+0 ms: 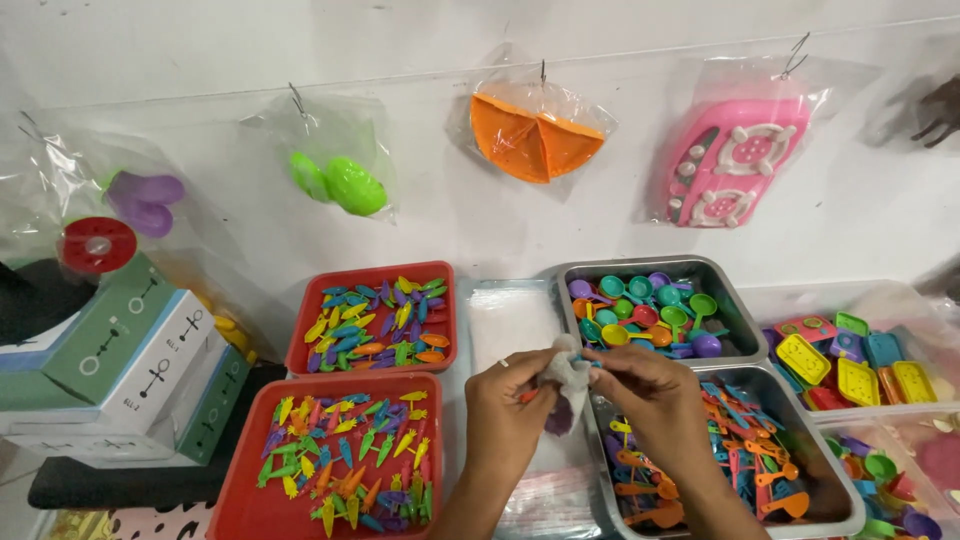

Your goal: Cleaning small plastic toy parts by wiping them with a cloth and sorting them into trays.

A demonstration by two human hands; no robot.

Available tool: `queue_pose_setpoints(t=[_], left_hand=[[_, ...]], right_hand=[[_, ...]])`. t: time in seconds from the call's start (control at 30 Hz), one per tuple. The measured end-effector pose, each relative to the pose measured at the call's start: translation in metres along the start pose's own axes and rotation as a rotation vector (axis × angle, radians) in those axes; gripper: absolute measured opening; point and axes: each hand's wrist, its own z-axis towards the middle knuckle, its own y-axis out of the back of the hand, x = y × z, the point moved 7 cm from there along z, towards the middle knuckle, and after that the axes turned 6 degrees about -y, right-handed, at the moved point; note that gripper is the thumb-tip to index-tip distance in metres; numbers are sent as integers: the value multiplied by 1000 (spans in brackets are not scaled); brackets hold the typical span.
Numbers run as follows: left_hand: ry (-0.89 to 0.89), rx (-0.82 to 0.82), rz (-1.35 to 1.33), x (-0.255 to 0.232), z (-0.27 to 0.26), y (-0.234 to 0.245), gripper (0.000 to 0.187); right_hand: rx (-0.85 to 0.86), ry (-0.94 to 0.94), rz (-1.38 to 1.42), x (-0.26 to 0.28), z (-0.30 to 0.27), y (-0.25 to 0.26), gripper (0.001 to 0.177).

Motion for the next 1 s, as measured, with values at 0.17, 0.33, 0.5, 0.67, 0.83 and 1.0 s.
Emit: queue_pose_setpoints(t=[0.17, 0.33, 0.5, 0.67, 0.83, 1.0], left_hand=[[91, 190, 132, -7, -4, -18, 36], [90, -31, 97, 1, -2, -8, 18], [139, -62, 123, 17, -1, 0, 24], [220, 58, -364, 39, -3, -9, 43], [125, 72, -192, 16, 2, -6, 42], [30, 38, 14, 2, 3, -6, 33]], right_hand=[[-53, -17, -394, 23, -5, -3, 18], [-40, -39, -122, 6, -10, -12, 31], [105, -21, -114, 10, -8, -25, 42], [78, 56, -136, 14, -4, -13, 41], [38, 43, -217, 11, -3, -5, 33], [-25, -147, 11, -15, -2, 2, 32]])
